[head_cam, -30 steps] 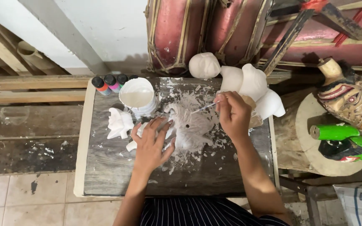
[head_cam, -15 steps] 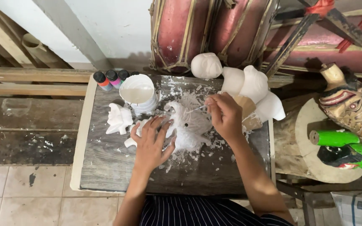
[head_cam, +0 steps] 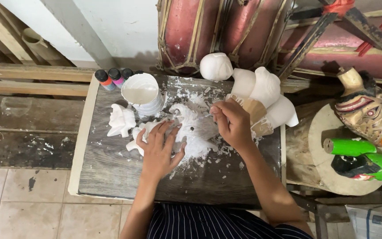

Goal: Cleaning and detailing a white plaster mask using a thin needle tool to clear holes and debris

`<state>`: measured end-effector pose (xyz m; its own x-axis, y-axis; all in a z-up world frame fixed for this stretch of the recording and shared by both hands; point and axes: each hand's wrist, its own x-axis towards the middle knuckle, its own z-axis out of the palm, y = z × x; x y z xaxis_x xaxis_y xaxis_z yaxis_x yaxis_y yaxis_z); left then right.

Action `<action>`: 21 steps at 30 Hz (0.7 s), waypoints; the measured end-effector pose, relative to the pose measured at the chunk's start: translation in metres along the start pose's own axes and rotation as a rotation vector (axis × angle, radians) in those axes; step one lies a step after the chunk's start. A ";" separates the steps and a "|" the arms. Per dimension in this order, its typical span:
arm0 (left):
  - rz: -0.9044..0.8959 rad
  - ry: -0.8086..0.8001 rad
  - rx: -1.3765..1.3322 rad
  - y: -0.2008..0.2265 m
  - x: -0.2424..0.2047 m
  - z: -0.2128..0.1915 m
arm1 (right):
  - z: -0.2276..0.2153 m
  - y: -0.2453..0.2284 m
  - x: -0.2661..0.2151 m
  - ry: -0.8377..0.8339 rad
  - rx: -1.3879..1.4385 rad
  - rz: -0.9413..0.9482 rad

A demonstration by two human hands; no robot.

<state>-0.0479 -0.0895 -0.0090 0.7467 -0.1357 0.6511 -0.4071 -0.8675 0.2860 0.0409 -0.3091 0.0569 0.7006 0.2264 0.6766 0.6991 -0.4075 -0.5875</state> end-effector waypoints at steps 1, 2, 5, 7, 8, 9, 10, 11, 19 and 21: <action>-0.001 -0.001 0.000 0.001 -0.001 0.000 | -0.003 -0.003 0.001 -0.001 0.000 0.002; -0.007 -0.002 0.002 0.002 0.000 0.001 | -0.005 -0.005 0.003 -0.013 0.029 0.007; -0.015 0.003 0.014 0.003 -0.002 0.003 | -0.001 0.008 -0.002 -0.044 0.068 -0.007; -0.012 0.006 0.018 0.004 -0.004 0.004 | 0.001 0.010 -0.005 -0.059 0.074 -0.022; -0.015 0.008 0.016 0.004 -0.003 0.004 | 0.001 0.006 -0.002 -0.062 0.044 -0.042; -0.018 0.010 0.014 0.004 -0.003 0.004 | 0.001 0.001 0.002 -0.066 0.015 -0.063; -0.021 0.014 0.018 0.004 -0.003 0.004 | 0.001 0.002 0.004 -0.068 0.019 -0.067; -0.028 0.014 0.026 0.004 -0.002 0.003 | 0.001 0.003 0.005 -0.067 0.026 -0.075; -0.046 0.010 0.044 0.008 0.003 -0.002 | 0.003 0.015 0.002 -0.087 0.072 -0.102; -0.040 0.007 0.064 0.008 0.003 -0.001 | 0.007 0.021 0.000 -0.090 0.032 -0.143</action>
<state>-0.0494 -0.0960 -0.0036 0.7576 -0.0972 0.6454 -0.3424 -0.9011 0.2661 0.0564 -0.3110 0.0413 0.6023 0.3591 0.7129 0.7960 -0.3371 -0.5027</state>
